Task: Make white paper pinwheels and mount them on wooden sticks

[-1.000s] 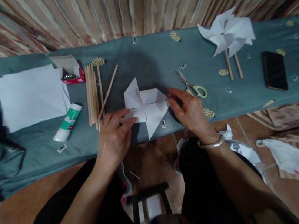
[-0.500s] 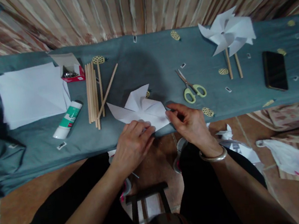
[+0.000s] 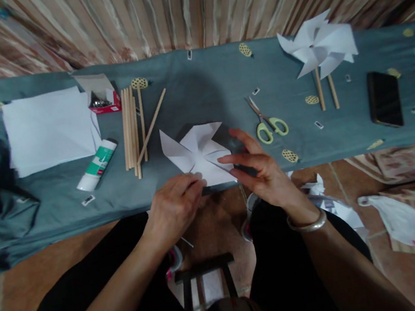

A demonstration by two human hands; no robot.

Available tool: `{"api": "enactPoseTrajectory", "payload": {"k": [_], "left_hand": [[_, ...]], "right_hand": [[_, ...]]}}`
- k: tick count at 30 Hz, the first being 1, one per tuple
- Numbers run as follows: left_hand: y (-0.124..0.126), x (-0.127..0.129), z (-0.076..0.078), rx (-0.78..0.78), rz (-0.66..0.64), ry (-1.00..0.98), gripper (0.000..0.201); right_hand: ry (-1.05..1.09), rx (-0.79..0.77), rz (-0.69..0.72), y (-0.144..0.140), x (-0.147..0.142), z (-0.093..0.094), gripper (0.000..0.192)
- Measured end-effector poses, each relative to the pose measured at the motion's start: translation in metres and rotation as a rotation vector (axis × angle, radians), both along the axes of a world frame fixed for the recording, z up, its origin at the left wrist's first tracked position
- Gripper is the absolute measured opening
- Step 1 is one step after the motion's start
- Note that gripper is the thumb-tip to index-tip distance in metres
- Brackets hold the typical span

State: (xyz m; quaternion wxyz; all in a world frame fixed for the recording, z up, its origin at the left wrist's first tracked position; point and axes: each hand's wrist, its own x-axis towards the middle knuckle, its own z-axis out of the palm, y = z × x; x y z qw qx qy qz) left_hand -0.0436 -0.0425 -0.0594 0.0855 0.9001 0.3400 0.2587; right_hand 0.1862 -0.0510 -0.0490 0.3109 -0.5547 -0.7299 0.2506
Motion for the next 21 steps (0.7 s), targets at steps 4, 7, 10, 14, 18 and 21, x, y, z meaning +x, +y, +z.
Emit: {"api": "enactPoseTrajectory", "payload": {"k": [4, 7, 10, 14, 18, 21], "left_hand": [[-0.001, -0.004, 0.000, -0.025, -0.022, 0.013, 0.014], [-0.002, -0.005, 0.000, -0.032, -0.036, 0.018, 0.015], [-0.002, -0.004, 0.001, -0.039, -0.036, 0.035, 0.015], [-0.002, -0.004, 0.002, -0.055, -0.041, 0.051, 0.014], [-0.002, -0.004, 0.002, -0.069, -0.035, 0.046, 0.014], [-0.001, -0.004, 0.002, -0.075, -0.033, 0.035, 0.014]], "right_hand": [[0.003, -0.032, 0.050, 0.000, -0.005, 0.003, 0.020], [-0.002, -0.077, 0.071, 0.000, -0.008, 0.004, 0.016], [0.004, -0.106, 0.073, 0.001, -0.012, 0.006, 0.012], [0.001, -0.111, 0.074, 0.000, -0.016, 0.008, 0.007], [0.029, -0.144, 0.083, -0.001, -0.017, 0.010, 0.013], [0.078, -0.162, 0.114, -0.001, -0.016, 0.009, 0.012]]}}
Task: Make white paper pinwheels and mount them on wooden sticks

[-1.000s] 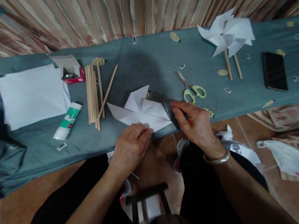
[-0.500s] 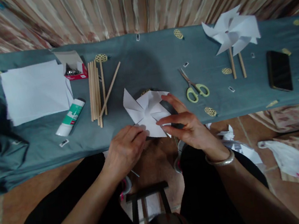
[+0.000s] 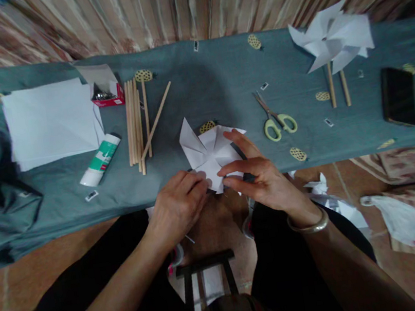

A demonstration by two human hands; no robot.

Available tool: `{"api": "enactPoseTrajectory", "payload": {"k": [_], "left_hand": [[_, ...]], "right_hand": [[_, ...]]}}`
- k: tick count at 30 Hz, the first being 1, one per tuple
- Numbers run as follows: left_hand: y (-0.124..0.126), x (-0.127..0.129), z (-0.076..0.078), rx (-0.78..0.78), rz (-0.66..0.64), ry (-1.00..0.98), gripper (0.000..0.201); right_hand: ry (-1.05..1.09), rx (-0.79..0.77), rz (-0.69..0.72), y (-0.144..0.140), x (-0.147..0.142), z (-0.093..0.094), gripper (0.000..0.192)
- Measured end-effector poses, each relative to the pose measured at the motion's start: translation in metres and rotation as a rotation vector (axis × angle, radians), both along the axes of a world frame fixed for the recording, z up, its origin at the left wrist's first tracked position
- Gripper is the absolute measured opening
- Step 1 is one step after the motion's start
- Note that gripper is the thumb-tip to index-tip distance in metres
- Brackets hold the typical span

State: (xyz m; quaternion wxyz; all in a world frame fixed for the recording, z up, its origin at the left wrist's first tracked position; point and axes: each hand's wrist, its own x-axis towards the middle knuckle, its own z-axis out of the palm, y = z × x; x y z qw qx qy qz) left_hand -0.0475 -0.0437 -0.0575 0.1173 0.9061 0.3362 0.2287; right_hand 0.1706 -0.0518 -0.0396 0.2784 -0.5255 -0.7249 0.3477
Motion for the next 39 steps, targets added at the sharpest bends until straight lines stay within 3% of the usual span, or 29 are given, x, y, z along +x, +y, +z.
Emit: {"api": "enactPoseTrajectory", "payload": {"k": [5, 17, 27, 39], "left_hand": [[0.001, 0.000, 0.001, -0.006, 0.007, -0.012, 0.013], [0.002, 0.004, 0.001, -0.009, 0.012, -0.015, 0.013], [0.002, 0.006, -0.001, -0.007, 0.019, -0.032, 0.027], [0.004, 0.011, -0.001, -0.003, 0.017, -0.019, 0.023]], "right_hand": [[0.029, 0.019, -0.015, 0.002, 0.000, -0.003, 0.008], [-0.093, 0.192, -0.308, 0.003, -0.022, -0.019, 0.007], [-0.295, 0.266, -0.343, -0.003, -0.028, -0.026, 0.008], [-0.273, 0.292, -0.350, -0.001, -0.023, -0.036, 0.006]]}}
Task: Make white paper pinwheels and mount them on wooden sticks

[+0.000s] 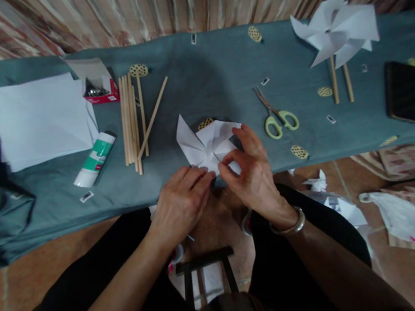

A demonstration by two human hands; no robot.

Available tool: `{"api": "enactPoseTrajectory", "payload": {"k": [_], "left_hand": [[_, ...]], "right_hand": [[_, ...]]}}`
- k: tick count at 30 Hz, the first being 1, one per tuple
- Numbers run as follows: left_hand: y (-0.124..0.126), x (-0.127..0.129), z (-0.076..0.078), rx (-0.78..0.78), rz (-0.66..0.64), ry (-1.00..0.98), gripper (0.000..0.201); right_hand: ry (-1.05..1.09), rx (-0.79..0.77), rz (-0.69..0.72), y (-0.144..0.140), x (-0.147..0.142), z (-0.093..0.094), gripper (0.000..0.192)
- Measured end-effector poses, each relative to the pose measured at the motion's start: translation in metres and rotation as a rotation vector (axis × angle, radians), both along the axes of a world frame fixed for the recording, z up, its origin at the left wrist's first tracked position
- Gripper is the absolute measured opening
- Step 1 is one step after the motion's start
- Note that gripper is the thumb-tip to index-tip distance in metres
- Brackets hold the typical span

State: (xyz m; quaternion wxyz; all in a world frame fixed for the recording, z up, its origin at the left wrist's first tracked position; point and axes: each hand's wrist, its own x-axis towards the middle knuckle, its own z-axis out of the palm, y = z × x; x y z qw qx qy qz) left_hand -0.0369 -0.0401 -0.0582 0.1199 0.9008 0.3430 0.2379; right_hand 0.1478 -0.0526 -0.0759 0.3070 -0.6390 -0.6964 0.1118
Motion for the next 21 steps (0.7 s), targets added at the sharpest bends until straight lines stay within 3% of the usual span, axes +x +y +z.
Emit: {"api": "enactPoseTrajectory", "payload": {"k": [9, 21], "left_hand": [[0.001, 0.002, 0.001, -0.021, 0.006, -0.003, 0.022], [0.000, 0.003, 0.001, -0.011, 0.019, 0.011, 0.021]], "right_hand": [[-0.020, -0.035, -0.004, -0.001, -0.001, 0.005, 0.007], [-0.107, 0.053, 0.041, -0.004, -0.001, 0.020, 0.012]]}}
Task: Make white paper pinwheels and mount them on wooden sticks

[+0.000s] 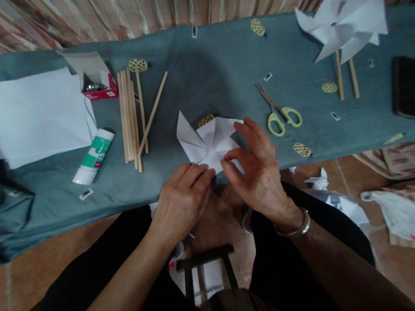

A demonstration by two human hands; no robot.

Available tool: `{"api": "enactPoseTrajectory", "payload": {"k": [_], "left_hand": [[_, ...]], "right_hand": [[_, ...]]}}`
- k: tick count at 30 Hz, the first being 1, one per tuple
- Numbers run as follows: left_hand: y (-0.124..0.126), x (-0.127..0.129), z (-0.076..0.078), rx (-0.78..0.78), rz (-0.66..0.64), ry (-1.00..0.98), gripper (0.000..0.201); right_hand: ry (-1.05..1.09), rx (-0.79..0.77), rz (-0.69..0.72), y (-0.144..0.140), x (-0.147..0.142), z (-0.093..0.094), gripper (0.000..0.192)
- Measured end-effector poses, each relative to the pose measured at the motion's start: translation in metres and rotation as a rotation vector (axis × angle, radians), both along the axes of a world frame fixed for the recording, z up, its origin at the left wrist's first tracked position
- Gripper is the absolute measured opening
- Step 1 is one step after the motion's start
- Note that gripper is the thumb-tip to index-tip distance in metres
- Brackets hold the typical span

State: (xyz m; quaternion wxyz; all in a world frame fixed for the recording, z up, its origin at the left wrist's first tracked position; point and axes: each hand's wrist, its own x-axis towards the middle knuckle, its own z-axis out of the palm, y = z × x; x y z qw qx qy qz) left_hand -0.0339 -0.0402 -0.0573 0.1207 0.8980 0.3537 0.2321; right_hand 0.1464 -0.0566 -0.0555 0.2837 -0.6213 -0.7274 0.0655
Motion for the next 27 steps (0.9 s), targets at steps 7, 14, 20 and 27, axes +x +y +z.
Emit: {"api": "enactPoseTrajectory", "payload": {"k": [7, 14, 20, 27], "left_hand": [[-0.0007, 0.0000, -0.0007, 0.008, 0.002, 0.008, 0.020], [-0.0009, 0.0000, 0.0001, 0.001, 0.004, 0.019, 0.020], [-0.0010, -0.0003, -0.0003, 0.018, 0.006, 0.009, 0.020], [-0.0001, 0.0003, 0.0004, 0.022, -0.001, 0.004, 0.020]], "right_hand": [[0.052, -0.146, 0.103, 0.0000, 0.0018, 0.0005, 0.029], [-0.025, -0.132, 0.124, 0.0007, 0.0012, -0.0020, 0.032], [0.063, -0.162, 0.122, 0.0013, 0.0015, -0.0048, 0.032], [-0.060, -0.123, 0.135, 0.0021, 0.0004, -0.0051, 0.030]]}}
